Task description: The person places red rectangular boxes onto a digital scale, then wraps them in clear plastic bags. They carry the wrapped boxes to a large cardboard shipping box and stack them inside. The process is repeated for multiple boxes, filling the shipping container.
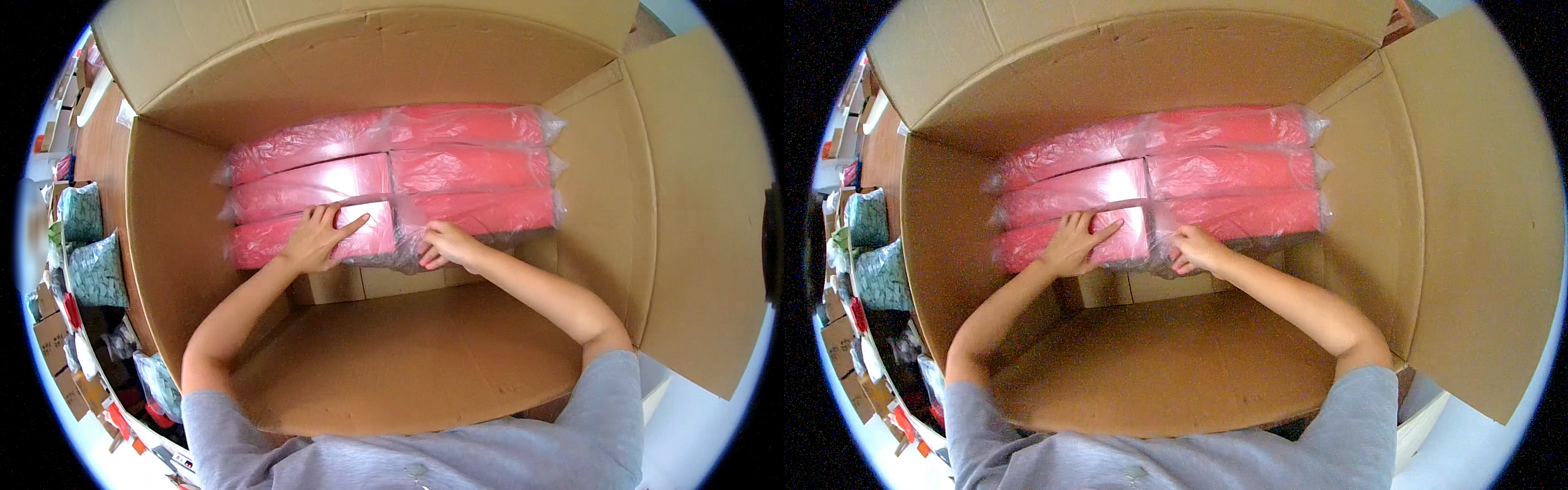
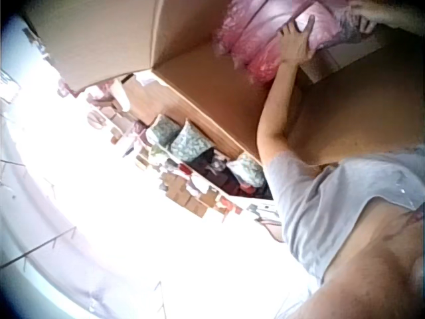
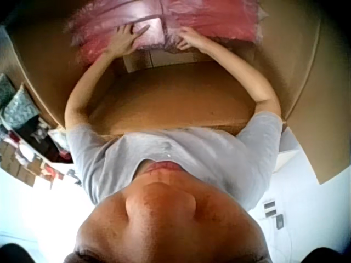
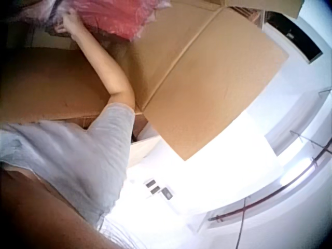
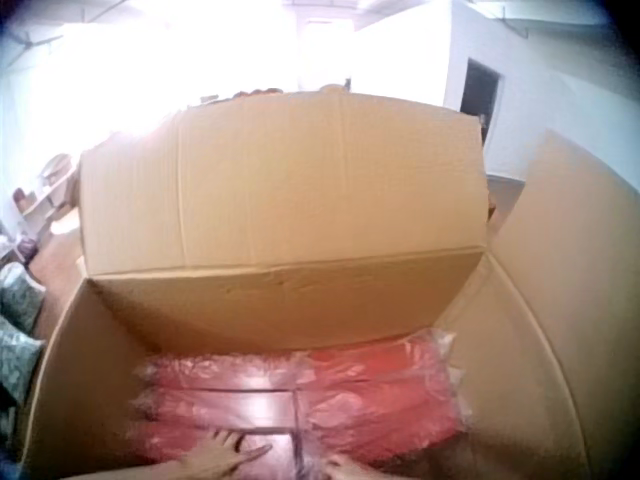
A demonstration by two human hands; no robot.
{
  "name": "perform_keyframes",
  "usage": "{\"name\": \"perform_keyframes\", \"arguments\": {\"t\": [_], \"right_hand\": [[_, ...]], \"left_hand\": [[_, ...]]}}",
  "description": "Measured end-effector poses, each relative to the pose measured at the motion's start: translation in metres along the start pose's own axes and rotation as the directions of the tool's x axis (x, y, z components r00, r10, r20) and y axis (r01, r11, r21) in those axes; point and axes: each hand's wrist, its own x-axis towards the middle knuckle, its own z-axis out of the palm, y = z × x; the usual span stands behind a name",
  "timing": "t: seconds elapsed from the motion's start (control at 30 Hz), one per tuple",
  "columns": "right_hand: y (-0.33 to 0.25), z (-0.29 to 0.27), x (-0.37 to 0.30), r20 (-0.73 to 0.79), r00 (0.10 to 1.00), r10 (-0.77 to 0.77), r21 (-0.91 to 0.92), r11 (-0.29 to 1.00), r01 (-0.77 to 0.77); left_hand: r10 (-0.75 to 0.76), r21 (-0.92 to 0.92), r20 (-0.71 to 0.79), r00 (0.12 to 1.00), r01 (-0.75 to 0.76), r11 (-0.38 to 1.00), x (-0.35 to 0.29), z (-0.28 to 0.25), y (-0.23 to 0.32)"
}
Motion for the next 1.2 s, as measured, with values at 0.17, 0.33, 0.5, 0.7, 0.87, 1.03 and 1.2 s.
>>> {"name": "perform_keyframes", "arguments": {"t": [0.17,0.33,0.5,0.7,0.87,1.03,1.2], "right_hand": [[0.025,-0.002,-0.016,-0.015,0.998,-0.059,-0.146,0.988,0.056],[0.025,0.02,-0.019,0.057,0.994,-0.089,-0.322,0.941,0.102],[0.015,0.058,-0.025,0.164,0.957,-0.238,-0.509,0.811,0.289],[-0.021,0.129,-0.088,0.449,0.781,-0.433,-0.707,0.363,0.607],[-0.051,0.197,-0.152,0.575,0.583,-0.575,-0.705,0.014,0.709],[-0.038,0.313,-0.204,0.634,0.426,-0.645,-0.544,0.018,0.839],[0.041,0.455,-0.209,0.743,0.371,-0.557,-0.308,0.207,0.928]], "left_hand": [[-0.002,0.157,-0.027,1.0,0.006,0.988,0.005,0.079,0.0],[-0.207,0.177,-0.012,0.978,0.206,0.963,0.005,0.069,0.005],[-0.188,0.115,0.184,0.965,0.169,0.979,0.001,0.034,0.013],[-0.303,0.02,-0.013,0.953,0.303,0.953,-0.074,-0.064,0.033],[-0.467,-0.309,-0.469,0.75,0.356,0.882,-0.227,-0.137,0.106],[-0.794,-0.696,-0.582,0.172,0.4,0.597,-0.441,-0.062,0.267],[-0.827,-0.996,-0.045,-0.561,-0.034,0.077,-0.546,0.133,0.481]]}}
